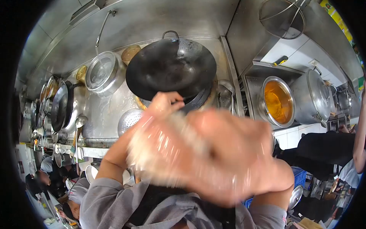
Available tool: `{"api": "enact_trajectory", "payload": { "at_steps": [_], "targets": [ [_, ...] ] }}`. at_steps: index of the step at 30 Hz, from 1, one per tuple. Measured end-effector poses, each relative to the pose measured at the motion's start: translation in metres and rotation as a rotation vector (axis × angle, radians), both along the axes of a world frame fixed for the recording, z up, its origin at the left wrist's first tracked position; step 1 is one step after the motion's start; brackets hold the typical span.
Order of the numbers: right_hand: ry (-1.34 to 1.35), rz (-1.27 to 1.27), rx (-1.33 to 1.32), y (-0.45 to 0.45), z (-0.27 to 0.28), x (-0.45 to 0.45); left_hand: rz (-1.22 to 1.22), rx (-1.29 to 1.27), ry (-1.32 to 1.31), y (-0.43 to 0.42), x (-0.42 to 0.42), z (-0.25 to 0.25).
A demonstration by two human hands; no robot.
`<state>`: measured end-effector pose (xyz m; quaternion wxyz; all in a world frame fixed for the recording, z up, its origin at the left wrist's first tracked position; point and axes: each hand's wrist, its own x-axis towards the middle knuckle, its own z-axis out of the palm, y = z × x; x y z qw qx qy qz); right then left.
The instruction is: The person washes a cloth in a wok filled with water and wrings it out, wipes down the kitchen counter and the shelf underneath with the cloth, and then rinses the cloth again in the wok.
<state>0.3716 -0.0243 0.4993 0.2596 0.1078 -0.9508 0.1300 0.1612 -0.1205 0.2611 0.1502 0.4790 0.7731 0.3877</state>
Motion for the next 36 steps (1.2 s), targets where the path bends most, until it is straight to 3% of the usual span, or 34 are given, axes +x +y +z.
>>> {"api": "enact_trajectory", "payload": {
  "at_steps": [2, 6, 8, 10, 12, 13, 16, 18, 19, 20, 21, 22, 26, 27, 28, 29, 30, 32, 33, 34, 36],
  "targets": [
    [-0.111, -0.140, -0.138, 0.022, -0.036, 0.002, 0.022, -0.088, 0.097, -0.015, 0.030, -0.031],
    [-0.487, -0.420, -0.596, 0.090, -0.194, 0.006, 0.107, -0.146, -0.013, -0.023, 0.071, -0.081],
    [-0.430, -0.467, -0.758, 0.101, -0.264, 0.006, 0.138, -0.153, -0.048, -0.026, 0.073, -0.081],
    [-0.367, -0.393, -0.911, 0.085, -0.284, -0.004, 0.038, -0.082, 0.008, -0.025, 0.060, -0.071],
    [-0.292, 0.003, -1.086, 0.069, -0.279, -0.015, 0.059, 0.186, -0.507, -0.014, 0.049, -0.057],
    [-0.464, 0.080, -1.306, 0.067, -0.261, -0.012, 0.023, 0.473, -0.777, -0.008, 0.047, -0.049],
    [-0.369, -0.233, -1.369, 0.102, -0.277, 0.017, 0.174, 0.451, -0.895, -0.009, 0.029, -0.046],
    [-0.334, -0.662, -0.818, 0.138, -0.371, 0.068, 0.211, 0.579, -1.015, -0.019, 0.022, -0.037],
    [-0.678, -0.973, -0.482, 0.158, -0.435, 0.105, 0.247, 0.693, -1.144, -0.028, 0.019, -0.036],
    [-0.962, -1.044, -0.497, 0.151, -0.442, 0.126, 0.179, 0.732, -1.224, -0.041, 0.006, -0.049],
    [-1.020, -1.030, -0.396, 0.139, -0.456, 0.141, 0.158, 0.772, -1.320, -0.053, 0.001, -0.044],
    [-0.871, -0.996, -0.332, 0.131, -0.484, 0.159, 0.138, 0.819, -1.409, -0.066, -0.004, -0.038],
    [-0.926, -1.061, -0.502, 0.115, -0.447, 0.141, 0.227, 0.886, -1.292, -0.101, -0.029, -0.031],
    [-0.713, -0.989, -0.533, 0.124, -0.467, 0.151, 0.238, 0.908, -1.277, -0.107, -0.035, -0.023],
    [-0.584, -0.921, -0.539, 0.121, -0.453, 0.145, 0.285, 0.967, -1.209, -0.113, -0.039, -0.017],
    [-0.642, -0.981, -0.779, 0.125, -0.435, 0.139, 0.332, 1.022, -1.148, -0.115, -0.044, -0.016],
    [-0.703, -1.034, -1.018, 0.108, -0.377, 0.118, 0.340, 1.038, -1.149, -0.112, -0.051, -0.023],
    [-0.505, -0.898, -0.649, 0.116, -0.397, 0.125, 0.456, 0.790, -0.880, -0.099, -0.075, -0.047],
    [-0.356, -0.854, -0.594, 0.121, -0.404, 0.119, 0.494, 0.623, -0.508, -0.089, -0.083, -0.066],
    [-0.439, -0.949, -0.640, 0.118, -0.381, 0.099, 0.533, 0.437, -0.144, -0.086, -0.086, -0.080],
    [-0.183, -0.687, -0.696, 0.114, -0.353, 0.043, 0.562, 0.283, -0.154, -0.103, -0.081, -0.079]
  ]
}}
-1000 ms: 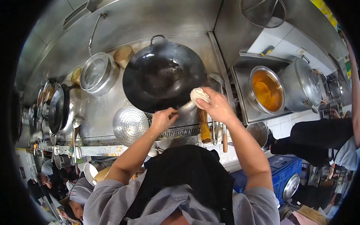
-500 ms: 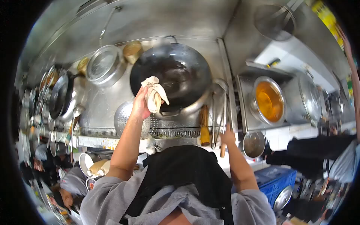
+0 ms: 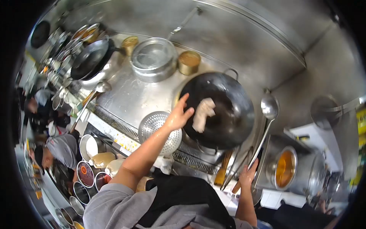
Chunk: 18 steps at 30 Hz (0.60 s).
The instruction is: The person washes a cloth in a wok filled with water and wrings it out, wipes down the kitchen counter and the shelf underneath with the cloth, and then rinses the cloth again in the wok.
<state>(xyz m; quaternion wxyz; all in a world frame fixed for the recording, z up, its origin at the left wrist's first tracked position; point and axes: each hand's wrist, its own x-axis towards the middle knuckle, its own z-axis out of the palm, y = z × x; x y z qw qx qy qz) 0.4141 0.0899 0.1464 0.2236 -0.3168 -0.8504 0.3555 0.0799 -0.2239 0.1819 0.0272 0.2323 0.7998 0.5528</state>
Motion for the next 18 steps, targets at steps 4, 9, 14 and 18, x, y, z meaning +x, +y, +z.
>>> {"api": "enact_trajectory", "payload": {
  "at_steps": [4, 9, 14, 18],
  "targets": [
    [0.022, 0.306, -0.640, -0.087, 0.120, -0.168, 0.123, 0.283, -0.381, -0.041, 0.017, -0.019],
    [-0.088, 0.670, -0.902, -0.190, 0.105, -0.358, 0.146, 0.280, -0.324, -0.080, 0.029, -0.036],
    [-0.291, 0.763, -0.161, -0.295, 0.022, -0.492, 0.184, 0.386, -0.512, -0.121, 0.021, -0.058],
    [-0.309, 0.793, -1.227, -0.307, 0.000, -0.557, 0.258, 0.439, -0.608, -0.142, 0.011, -0.055]
  ]
}}
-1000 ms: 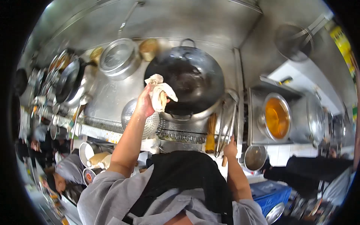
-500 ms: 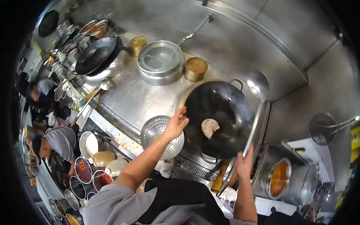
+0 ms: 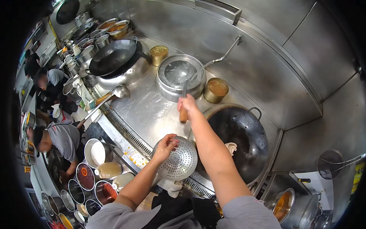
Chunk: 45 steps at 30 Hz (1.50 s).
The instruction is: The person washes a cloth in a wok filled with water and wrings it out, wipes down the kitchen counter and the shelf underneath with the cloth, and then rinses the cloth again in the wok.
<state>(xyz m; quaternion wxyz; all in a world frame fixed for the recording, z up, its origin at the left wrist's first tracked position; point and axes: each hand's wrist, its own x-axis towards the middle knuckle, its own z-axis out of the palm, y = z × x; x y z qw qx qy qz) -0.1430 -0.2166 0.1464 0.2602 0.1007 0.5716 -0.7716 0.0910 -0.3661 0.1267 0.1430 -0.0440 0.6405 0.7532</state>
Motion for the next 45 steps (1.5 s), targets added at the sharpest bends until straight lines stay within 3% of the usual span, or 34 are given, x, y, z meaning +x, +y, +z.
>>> {"api": "enact_trajectory", "payload": {
  "at_steps": [1, 2, 4, 9, 12, 14, 21, 24, 26, 28, 30, 31, 34, 36, 38, 41, 43, 45],
  "targets": [
    [-0.356, 0.093, -0.821, 0.006, 0.009, -0.007, -0.001, 0.015, -0.022, -0.002, -0.005, 0.008],
    [-0.353, 0.092, -0.816, 0.008, 0.012, -0.006, -0.002, 0.019, -0.020, -0.001, -0.014, 0.008],
    [-0.476, -0.151, -1.000, 0.002, 0.054, 0.028, -0.046, 0.084, -0.082, 0.002, -0.031, 0.005],
    [-0.321, -0.165, -1.132, 0.054, 0.093, 0.101, -0.162, 0.177, -0.104, 0.049, -0.091, 0.029],
    [-0.133, -0.204, -0.894, 0.090, 0.146, 0.161, -0.239, 0.245, -0.091, 0.097, -0.135, 0.034],
    [-0.045, -0.109, -0.747, 0.116, 0.180, 0.197, -0.337, 0.304, -0.095, 0.136, -0.170, 0.010],
    [-0.061, -0.175, -0.290, 0.199, 0.233, 0.308, -0.505, 0.067, -0.290, 0.242, -0.197, -0.020],
    [-0.069, -0.160, -0.194, 0.225, 0.238, 0.347, -0.678, -0.159, -0.227, 0.258, -0.193, -0.038],
    [-0.084, -0.143, 0.125, 0.233, 0.242, 0.361, -1.019, -0.716, 0.299, 0.260, -0.188, -0.034],
    [-0.077, -0.126, 0.243, 0.233, 0.236, 0.358, -1.163, -1.000, 0.576, 0.257, -0.180, -0.033],
    [0.038, -0.084, 0.441, 0.232, 0.223, 0.343, -1.004, -0.813, 0.254, 0.253, -0.165, -0.032],
    [0.066, -0.097, 0.410, 0.229, 0.212, 0.329, -0.996, -0.818, 0.254, 0.250, -0.158, -0.034],
    [0.134, -0.142, 0.283, 0.200, 0.175, 0.270, -0.619, -0.248, -0.120, 0.234, -0.136, -0.037],
    [0.150, -0.186, 0.219, 0.168, 0.143, 0.221, -0.650, -0.258, -0.086, 0.223, -0.130, -0.035],
    [0.184, -0.192, 0.266, 0.139, 0.122, 0.168, -0.564, 0.309, 0.041, 0.197, -0.119, -0.048],
    [0.640, -0.166, 0.785, 0.097, 0.038, 0.085, -0.466, 0.174, -0.043, 0.182, -0.097, -0.012],
    [0.886, -0.219, 1.040, 0.068, -0.047, 0.032, -0.442, 0.116, 0.065, 0.185, -0.091, -0.031],
    [0.776, -0.171, 0.861, 0.039, -0.075, -0.005, -0.481, 0.115, 0.175, 0.181, -0.083, -0.052]
  ]
}}
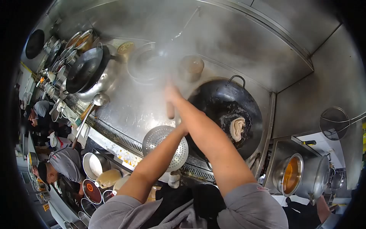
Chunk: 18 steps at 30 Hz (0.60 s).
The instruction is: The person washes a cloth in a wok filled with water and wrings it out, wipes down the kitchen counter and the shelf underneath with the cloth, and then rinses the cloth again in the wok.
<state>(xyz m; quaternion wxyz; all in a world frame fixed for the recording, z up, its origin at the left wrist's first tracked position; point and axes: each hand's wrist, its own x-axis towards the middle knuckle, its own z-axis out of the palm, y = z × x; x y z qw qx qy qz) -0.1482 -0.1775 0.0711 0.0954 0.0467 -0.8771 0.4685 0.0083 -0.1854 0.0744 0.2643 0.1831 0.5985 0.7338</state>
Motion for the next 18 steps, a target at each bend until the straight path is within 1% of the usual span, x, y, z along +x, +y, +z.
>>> {"api": "enact_trajectory", "payload": {
  "at_steps": [1, 2, 4, 5, 6, 7, 9, 10, 11, 13, 15, 16, 17, 18],
  "targets": [
    [-0.038, 0.020, -0.056, -0.015, 0.002, -0.015, 0.000, -0.004, 0.008, -0.003, 0.013, 0.007],
    [-0.277, 0.183, -0.395, -0.024, 0.005, -0.029, 0.070, 0.036, -0.001, 0.000, 0.028, 0.014],
    [-0.751, 0.494, -1.074, -0.031, 0.018, -0.045, 0.119, 0.080, -0.016, 0.014, 0.033, 0.015],
    [-0.837, 0.506, -1.266, -0.030, 0.043, -0.031, -0.148, -0.156, 0.063, 0.030, 0.028, 0.003],
    [-0.930, 0.505, -1.453, -0.028, 0.069, -0.017, -0.304, -0.268, 0.108, 0.044, 0.030, 0.005],
    [-0.884, 0.372, -1.484, -0.035, 0.117, 0.019, -0.466, -0.371, 0.171, 0.059, 0.031, 0.006],
    [-0.985, 0.344, -1.831, -0.035, 0.130, 0.037, -0.314, -0.466, 0.499, 0.063, 0.048, 0.039],
    [-0.954, 0.333, -1.886, -0.027, 0.142, 0.050, -0.294, -0.541, 0.542, 0.068, 0.054, 0.054],
    [-0.921, 0.326, -1.936, -0.019, 0.155, 0.063, -0.332, -0.524, 0.554, 0.073, 0.056, 0.065],
    [-0.892, 0.441, -2.048, -0.003, 0.167, 0.089, -0.232, -0.710, 0.749, 0.085, 0.058, 0.078],
    [-0.615, 0.205, -1.550, 0.011, 0.189, 0.126, -0.283, -0.802, 0.988, 0.094, 0.050, 0.082],
    [-0.570, 0.051, -1.555, 0.017, 0.214, 0.161, -0.337, -0.849, 1.055, 0.101, 0.047, 0.065],
    [-0.532, -0.103, -1.567, 0.022, 0.238, 0.191, -0.244, -0.861, 1.195, 0.113, 0.035, 0.006],
    [-0.499, -0.091, -1.636, 0.030, 0.249, 0.214, -0.360, -0.877, 1.097, 0.110, 0.033, 0.016]
  ]
}}
